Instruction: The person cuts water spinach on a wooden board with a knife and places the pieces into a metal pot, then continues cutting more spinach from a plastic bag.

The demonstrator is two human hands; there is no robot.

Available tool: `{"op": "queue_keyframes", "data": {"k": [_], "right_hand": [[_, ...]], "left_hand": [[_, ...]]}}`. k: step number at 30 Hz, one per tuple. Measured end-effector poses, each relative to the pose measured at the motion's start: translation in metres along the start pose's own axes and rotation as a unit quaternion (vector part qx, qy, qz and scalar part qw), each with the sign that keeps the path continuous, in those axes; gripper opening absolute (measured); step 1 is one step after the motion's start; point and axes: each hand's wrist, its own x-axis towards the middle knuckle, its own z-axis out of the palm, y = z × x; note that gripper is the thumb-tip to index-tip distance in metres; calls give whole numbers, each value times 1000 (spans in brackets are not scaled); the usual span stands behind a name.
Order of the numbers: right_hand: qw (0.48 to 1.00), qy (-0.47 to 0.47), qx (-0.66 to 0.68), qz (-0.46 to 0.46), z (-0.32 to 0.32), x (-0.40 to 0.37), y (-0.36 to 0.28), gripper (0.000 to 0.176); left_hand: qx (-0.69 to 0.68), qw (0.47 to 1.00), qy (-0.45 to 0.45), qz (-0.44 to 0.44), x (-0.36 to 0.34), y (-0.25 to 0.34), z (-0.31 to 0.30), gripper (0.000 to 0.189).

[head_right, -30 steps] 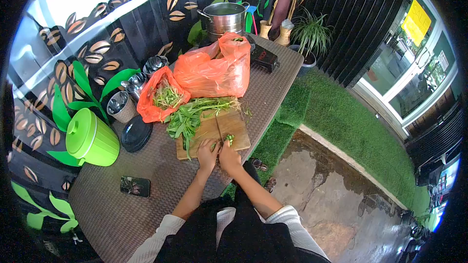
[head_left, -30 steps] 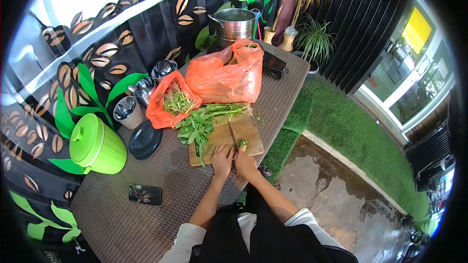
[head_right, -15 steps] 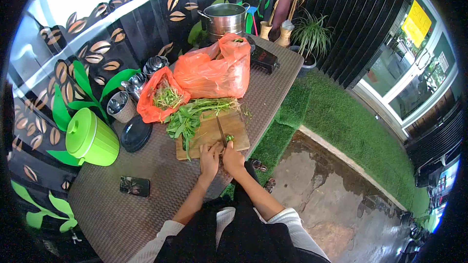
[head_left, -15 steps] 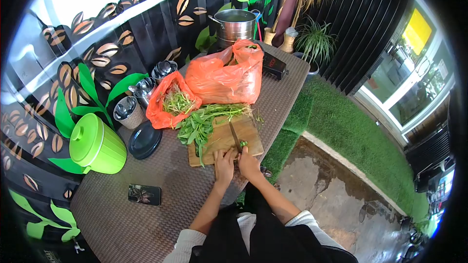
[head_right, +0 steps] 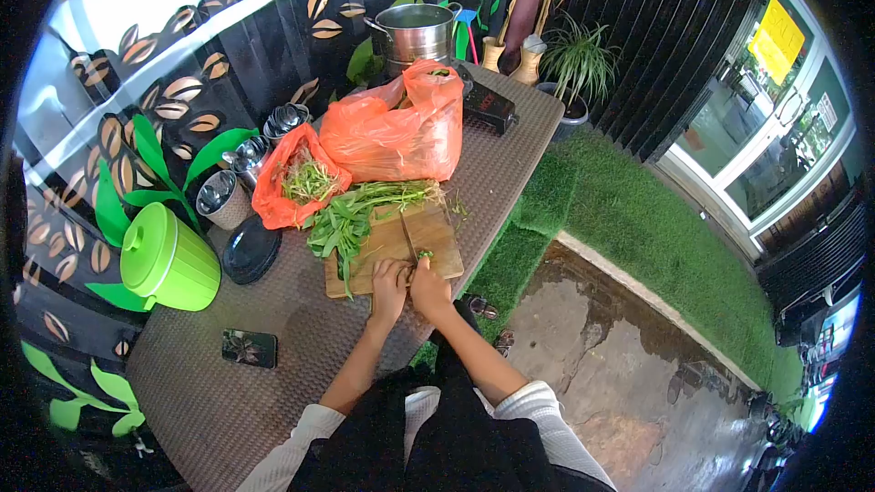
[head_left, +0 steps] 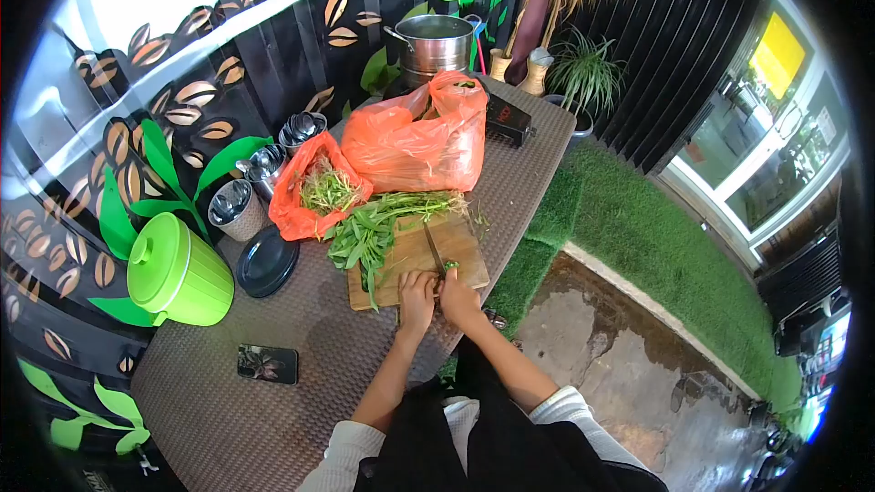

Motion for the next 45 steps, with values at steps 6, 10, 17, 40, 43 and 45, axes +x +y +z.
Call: {"op": "queue_keyframes", "data": {"k": [6, 10, 17, 40, 43, 45], "right_hand": [[997, -67, -1, -31, -14, -9, 0, 35], [999, -36, 10, 8, -10, -20, -15, 35], [998, -49, 18, -40, -12, -17, -3, 33], [998, -36, 18, -47, 0, -23, -8, 35], [998, -53, 17, 9, 4, -28, -16, 35], [999, -37, 30, -14, 3, -16, -16, 34]], "left_hand": [[-2, 1000, 5, 11, 2, 3, -5, 9], [-10, 1000, 2, 20, 3, -3, -4, 12], [-22, 999, 0, -40, 1, -2, -3, 17], [-57, 993, -13, -102, 7, -23, -5, 17], [26, 997, -31, -60, 6, -13, -10, 13], [12, 999, -26, -47, 5, -9, -15, 12]]}}
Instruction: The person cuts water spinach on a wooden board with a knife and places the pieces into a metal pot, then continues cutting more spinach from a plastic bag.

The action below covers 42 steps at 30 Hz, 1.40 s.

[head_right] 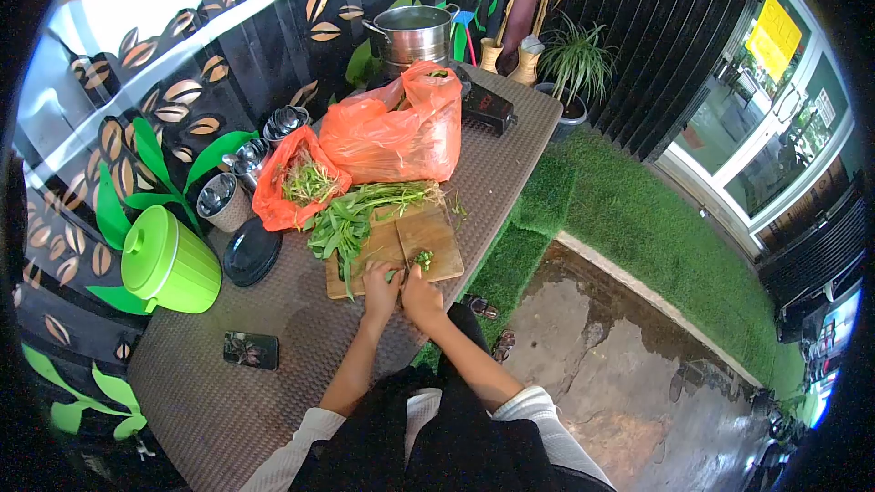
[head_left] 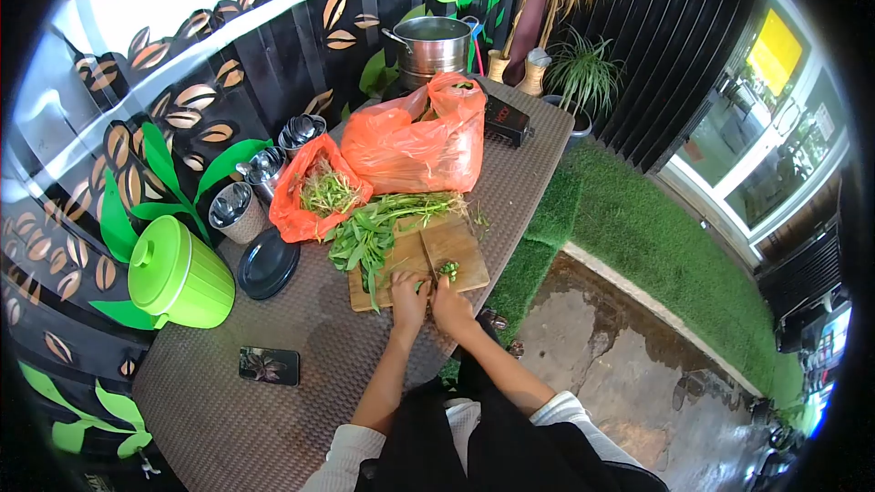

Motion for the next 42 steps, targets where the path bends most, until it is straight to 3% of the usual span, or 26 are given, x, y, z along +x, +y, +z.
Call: {"op": "queue_keyframes", "data": {"k": [5, 7, 14, 16, 19, 28, 32, 35, 38, 40, 42], "right_hand": [[1000, -17, -1, -25, -1, -1, 4, 35], [999, -10, -39, 35, 4, -16, -7, 33], [998, 38, -33, 33, -9, -5, 13, 32], [998, 29, -52, 9, -18, -3, 19, 32], [999, -3, -44, 11, -23, -3, 21, 32], [1000, -1, -15, 15, -16, 4, 12, 38], [999, -26, -6, -17, -23, 7, 24, 40], [998, 1, -64, -12, -13, -11, 19, 39], [999, 10, -37, 26, -8, -8, 11, 38], [999, 8, -42, 15, -3, 8, 22, 37], [999, -19, -36, -17, -14, 14, 25, 36]], "left_hand": [[-27, 999, 4, 33, -8, 8, -6, 13], [-4, 999, 5, 53, -9, 7, -7, 13], [13, 997, -1, 72, -4, 1, 0, 14], [-31, 998, -37, 33, -1, 4, 3, 21], [-35, 998, -30, 46, 5, 11, 12, 26], [-76, 997, -23, 2, 1, 9, 19, 18], [-25, 999, -14, 45, -3, 5, 20, 17], [-64, 997, -5, 35, -1, 7, 18, 17], [-113, 994, 5, 13, 5, 8, 17, 19], [-183, 981, -13, -60, 7, -2, 23, 21], [-200, 977, -16, -71, 7, -2, 22, 21]]}}
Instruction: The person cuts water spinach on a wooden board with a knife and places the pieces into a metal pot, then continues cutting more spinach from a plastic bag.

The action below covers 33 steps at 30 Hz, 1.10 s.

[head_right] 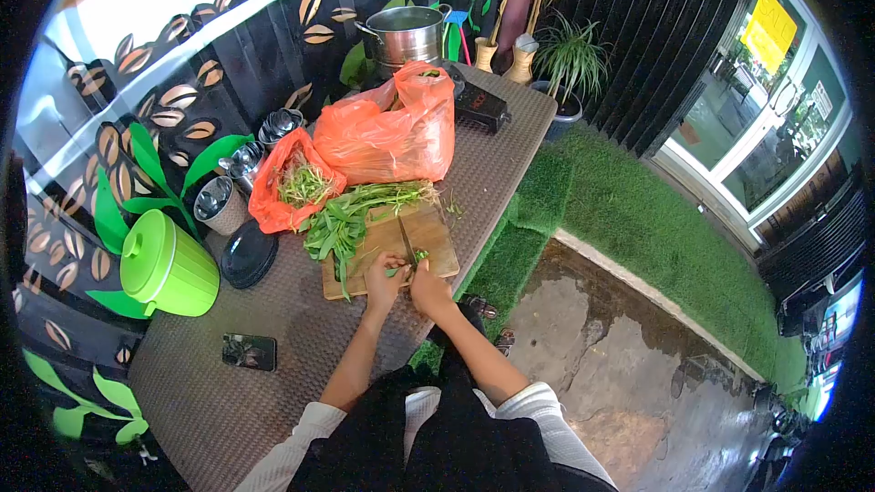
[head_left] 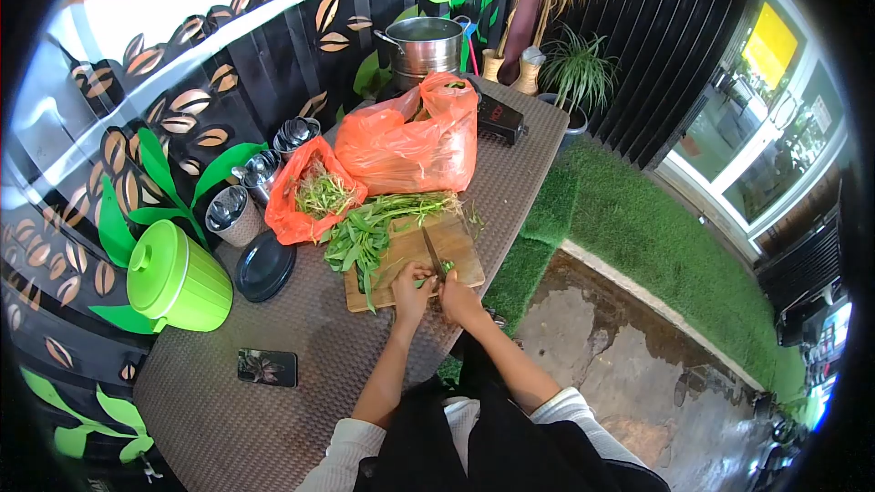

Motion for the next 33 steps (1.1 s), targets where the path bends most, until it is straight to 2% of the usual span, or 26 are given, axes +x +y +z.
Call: {"op": "queue_keyframes", "data": {"k": [2, 5, 7, 10, 14, 16, 19, 22, 25, 28, 30, 33], "right_hand": [[1000, -5, 5, -5, -5, -8, -3, 35], [1000, 25, -5, -5, 1, -25, -10, 35], [999, 9, -13, 37, 7, -27, -16, 34], [999, 39, 20, 11, 7, -9, -8, 34], [999, 19, 35, -16, 2, -6, 0, 33], [1000, 22, -11, 8, 5, -21, -7, 33], [999, 12, 29, 41, 5, -21, -21, 34], [998, 32, 45, 36, 3, -8, -16, 36], [999, -4, 42, 13, 1, -6, -10, 36], [998, 46, 49, 0, 9, -21, -20, 35], [997, 33, 47, 42, 12, -22, -27, 33], [999, 6, 42, 21, 5, -3, -16, 34]], "left_hand": [[-18, 1000, 0, -9, 0, 4, -2, 20], [53, 998, 8, 30, -5, 11, -5, 18], [108, 989, 15, 103, -10, 13, -7, 17], [99, 990, 22, 98, -11, 14, -8, 18], [123, 988, 17, 94, -6, 8, -7, 19], [74, 996, 25, 31, -5, 7, -5, 20], [55, 997, 36, 27, 0, 0, -5, 20], [80, 995, 30, 46, -4, -1, -6, 20], [127, 989, 19, 74, -9, 9, -9, 20], [120, 987, 14, 103, -12, 15, -11, 20], [113, 988, 15, 107, -11, 15, -12, 21], [108, 990, 10, 87, -12, 14, -15, 20]]}}
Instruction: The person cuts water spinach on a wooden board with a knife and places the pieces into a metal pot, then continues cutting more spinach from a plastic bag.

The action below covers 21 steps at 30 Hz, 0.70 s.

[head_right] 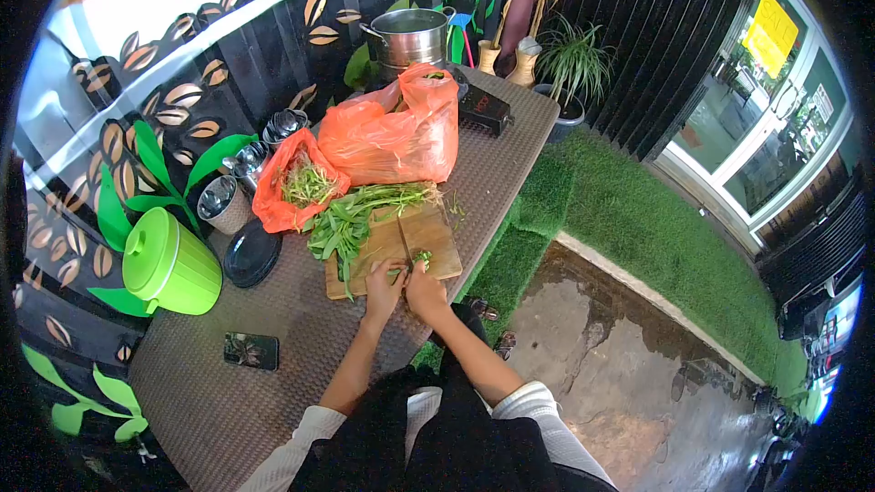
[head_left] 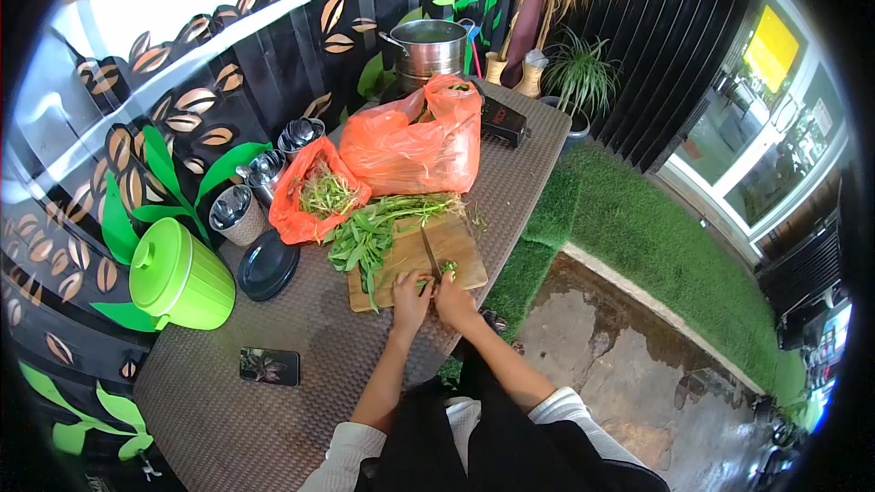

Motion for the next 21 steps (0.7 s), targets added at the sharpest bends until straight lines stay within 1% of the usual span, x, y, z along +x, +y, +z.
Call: {"op": "queue_keyframes", "data": {"k": [1, 3, 5, 6, 8, 10, 12, 14, 17, 19, 21], "right_hand": [[1000, -17, -7, -21, -4, 3, 3, 34], [1000, -18, 4, -24, -3, -4, 4, 36], [998, 44, -31, -17, 7, -19, -1, 37], [998, 44, -32, -18, 5, -20, -6, 37], [999, -7, -19, 30, 1, -22, -13, 38], [999, 2, -20, 38, 0, -14, -10, 38], [999, 14, -20, 45, 0, -9, -5, 38], [998, 38, -26, 34, 2, -7, 2, 38], [999, 8, -34, 9, 0, -2, 9, 38], [999, -2, -32, 17, -11, -4, 7, 39], [999, -13, -30, 23, -14, -8, 5, 40]], "left_hand": [[-1, 1000, -6, -20, 1, 1, -1, 19], [10, 1000, -11, -25, 3, 3, -1, 18], [21, 999, -14, -31, 4, 2, 1, 17], [27, 999, -11, -30, 4, 2, 2, 17], [33, 999, -10, -28, 3, 0, 3, 17], [83, 996, -16, 9, -1, 1, 2, 19], [84, 996, -13, 26, -6, 2, 1, 19], [86, 995, -6, 41, -8, 1, 0, 19], [46, 998, -22, 21, -4, 6, 1, 19], [-19, 999, -44, -4, 3, 6, 5, 18], [-34, 998, -48, -5, 8, 4, 8, 17]]}}
